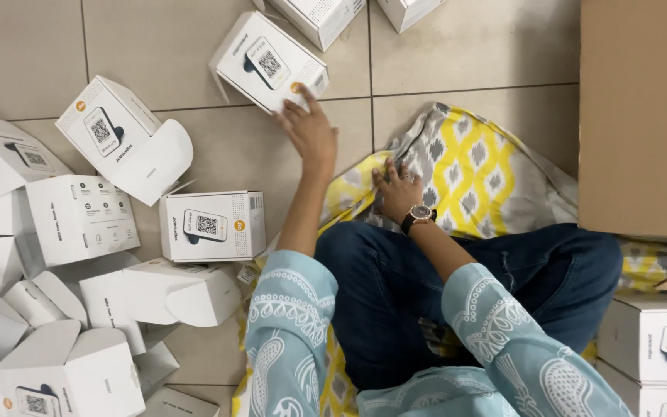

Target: The person packs electronic devices and power adapters into small boxes.

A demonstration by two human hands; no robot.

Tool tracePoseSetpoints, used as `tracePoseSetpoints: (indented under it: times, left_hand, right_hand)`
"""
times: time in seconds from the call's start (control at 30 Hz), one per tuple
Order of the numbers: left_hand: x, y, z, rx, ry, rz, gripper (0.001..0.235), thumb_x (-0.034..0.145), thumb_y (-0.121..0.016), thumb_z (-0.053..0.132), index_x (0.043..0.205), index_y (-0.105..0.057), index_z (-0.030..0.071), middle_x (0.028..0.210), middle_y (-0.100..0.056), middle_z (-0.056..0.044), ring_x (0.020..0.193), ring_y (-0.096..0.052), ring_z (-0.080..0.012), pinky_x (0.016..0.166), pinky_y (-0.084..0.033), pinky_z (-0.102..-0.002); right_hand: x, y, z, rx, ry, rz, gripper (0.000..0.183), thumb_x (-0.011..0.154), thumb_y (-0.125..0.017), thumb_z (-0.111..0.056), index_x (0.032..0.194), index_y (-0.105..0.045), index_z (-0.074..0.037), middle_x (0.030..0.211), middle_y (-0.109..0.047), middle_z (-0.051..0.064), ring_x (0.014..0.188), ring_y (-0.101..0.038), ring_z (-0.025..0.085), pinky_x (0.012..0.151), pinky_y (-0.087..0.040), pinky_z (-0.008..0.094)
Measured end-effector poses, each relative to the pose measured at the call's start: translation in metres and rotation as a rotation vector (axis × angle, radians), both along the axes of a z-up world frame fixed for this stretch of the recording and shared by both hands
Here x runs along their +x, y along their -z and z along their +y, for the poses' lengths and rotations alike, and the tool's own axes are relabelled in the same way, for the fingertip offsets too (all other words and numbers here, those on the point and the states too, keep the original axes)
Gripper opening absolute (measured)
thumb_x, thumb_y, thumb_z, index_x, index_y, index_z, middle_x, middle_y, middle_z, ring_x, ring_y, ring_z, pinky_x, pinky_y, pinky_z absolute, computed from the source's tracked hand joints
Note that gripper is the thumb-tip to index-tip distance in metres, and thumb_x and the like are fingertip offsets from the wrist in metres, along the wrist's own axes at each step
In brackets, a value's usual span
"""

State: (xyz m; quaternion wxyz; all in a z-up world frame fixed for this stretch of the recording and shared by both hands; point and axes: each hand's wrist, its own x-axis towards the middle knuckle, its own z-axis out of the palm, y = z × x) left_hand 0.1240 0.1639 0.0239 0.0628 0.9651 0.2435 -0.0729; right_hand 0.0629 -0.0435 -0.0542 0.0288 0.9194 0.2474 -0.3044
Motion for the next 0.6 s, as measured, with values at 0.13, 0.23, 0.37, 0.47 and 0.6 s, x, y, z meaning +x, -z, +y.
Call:
tracePoseSetpoints:
  times: [0.13, 0.23, 0.37, 0.47, 0.6]
  left_hand:
    - [-0.015, -0.087, -0.032, -0.299, 0.019, 0.108, 0.081, 0.097, -0.064, 0.049, 0.156, -0.036, 0.003, 0.128, -0.064, -0.025, 0.126, -0.06, -0.0351, 0.119, -0.033, -0.056]
    - [-0.013, -0.029, 0.012, -0.4, -0.042, -0.211, 0.059, 0.104, -0.057, 0.048, 0.147, -0.051, 0.007, 0.131, -0.066, -0.019, 0.126, -0.063, -0.0313, 0.112, -0.046, -0.047]
    - [-0.011, 0.057, 0.118, -0.009, -0.249, -0.67, 0.095, 0.09, -0.074, 0.062, 0.144, -0.04, -0.008, 0.144, -0.045, -0.033, 0.137, -0.044, -0.0447, 0.11, -0.041, -0.055]
    - [-0.02, 0.087, 0.158, -0.249, -0.583, -0.518, 0.115, 0.08, -0.075, 0.072, 0.149, -0.031, -0.009, 0.148, -0.037, -0.035, 0.137, -0.042, -0.046, 0.108, -0.042, -0.056]
    - [-0.034, 0.147, 0.18, -0.978, -0.881, -0.548, 0.139, 0.072, -0.086, 0.078, 0.149, -0.022, -0.018, 0.151, -0.039, -0.036, 0.144, -0.045, -0.0444, 0.12, -0.039, -0.049]
  right_hand:
    - [0.01, -0.015, 0.005, 0.035, -0.002, -0.001, 0.094, 0.079, -0.08, -0.055, 0.157, -0.034, -0.029, 0.168, -0.021, 0.016, 0.15, -0.027, 0.044, 0.117, -0.025, 0.067]
    - [0.015, -0.009, 0.006, 0.096, 0.04, 0.038, 0.071, 0.091, -0.071, -0.039, 0.154, -0.041, -0.024, 0.164, -0.028, 0.019, 0.147, -0.031, 0.046, 0.113, -0.024, 0.07]
    - [0.041, 0.012, 0.032, 0.802, 0.311, -0.057, 0.071, 0.094, -0.066, -0.023, 0.158, -0.037, -0.01, 0.167, -0.037, 0.019, 0.152, -0.04, 0.037, 0.126, -0.034, 0.048]
    - [0.073, 0.009, 0.068, 1.058, 0.336, 0.079, 0.078, 0.099, -0.065, -0.021, 0.163, -0.022, -0.007, 0.17, -0.025, 0.02, 0.158, -0.026, 0.035, 0.128, -0.026, 0.044]
    - [0.111, -0.02, 0.109, 1.136, 0.545, 0.316, 0.09, 0.094, -0.065, -0.02, 0.164, -0.008, -0.01, 0.172, -0.002, 0.016, 0.159, -0.005, 0.03, 0.124, -0.023, 0.041]
